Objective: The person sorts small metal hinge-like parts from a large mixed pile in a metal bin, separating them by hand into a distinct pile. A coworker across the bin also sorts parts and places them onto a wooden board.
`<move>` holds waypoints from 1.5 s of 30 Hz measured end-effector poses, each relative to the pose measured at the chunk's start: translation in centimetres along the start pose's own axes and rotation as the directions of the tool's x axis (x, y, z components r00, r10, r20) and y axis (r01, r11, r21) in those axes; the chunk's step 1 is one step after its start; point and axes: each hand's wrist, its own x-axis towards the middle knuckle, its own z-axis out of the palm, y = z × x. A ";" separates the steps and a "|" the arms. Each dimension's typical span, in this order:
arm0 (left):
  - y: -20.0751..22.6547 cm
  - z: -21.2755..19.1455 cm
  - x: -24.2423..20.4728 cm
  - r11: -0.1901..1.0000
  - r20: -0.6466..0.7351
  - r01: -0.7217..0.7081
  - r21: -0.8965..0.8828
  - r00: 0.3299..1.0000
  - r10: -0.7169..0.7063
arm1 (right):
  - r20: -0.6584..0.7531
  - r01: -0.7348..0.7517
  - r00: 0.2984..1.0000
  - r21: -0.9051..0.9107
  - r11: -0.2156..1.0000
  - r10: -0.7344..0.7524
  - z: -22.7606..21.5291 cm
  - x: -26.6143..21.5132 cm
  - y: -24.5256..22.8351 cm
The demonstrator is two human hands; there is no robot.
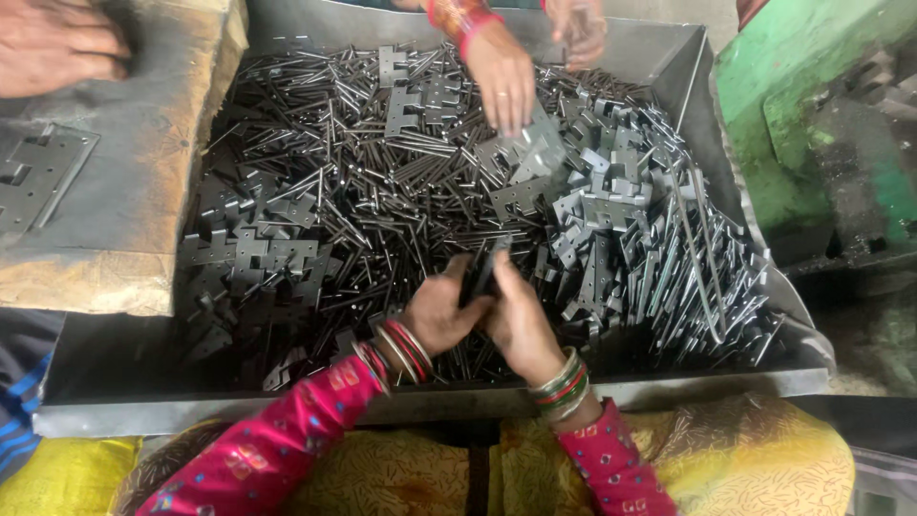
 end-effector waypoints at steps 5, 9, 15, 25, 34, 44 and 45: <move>-2.2 -2.6 1.3 0.940 -0.283 -0.109 0.324 0.937 0.206 | -0.100 0.038 0.953 -0.896 0.443 -0.284 -1.9 0.1 -2.1; -3.8 -12.1 2.5 0.686 -0.414 0.195 0.702 0.895 0.169 | -0.048 -0.316 0.796 -0.883 -0.347 -0.603 -5.0 1.8 -5.2; -8.1 -30.3 -2.5 0.155 -0.690 0.699 0.698 0.599 0.406 | -0.162 -0.405 0.794 -0.859 -0.312 -0.586 -9.0 3.2 -5.1; -7.7 -34.1 -6.0 0.163 -0.599 0.686 0.709 0.464 0.652 | 0.018 -0.234 0.795 -0.913 -0.334 -0.606 -9.3 3.1 -4.6; 2.4 -11.1 0.8 0.478 0.123 0.183 0.859 0.833 -0.539 | -0.047 0.387 0.915 -0.174 0.906 -0.400 -5.3 -0.1 -6.7; -0.3 -1.6 -3.2 0.299 0.044 0.217 0.929 0.740 -0.672 | -0.014 0.181 0.956 -0.756 0.629 -0.293 -4.9 1.4 -1.5; -0.9 -2.4 -3.0 0.365 0.124 0.169 0.916 0.744 -0.657 | 0.012 0.111 0.981 -0.852 0.512 -0.193 -4.8 1.8 -0.4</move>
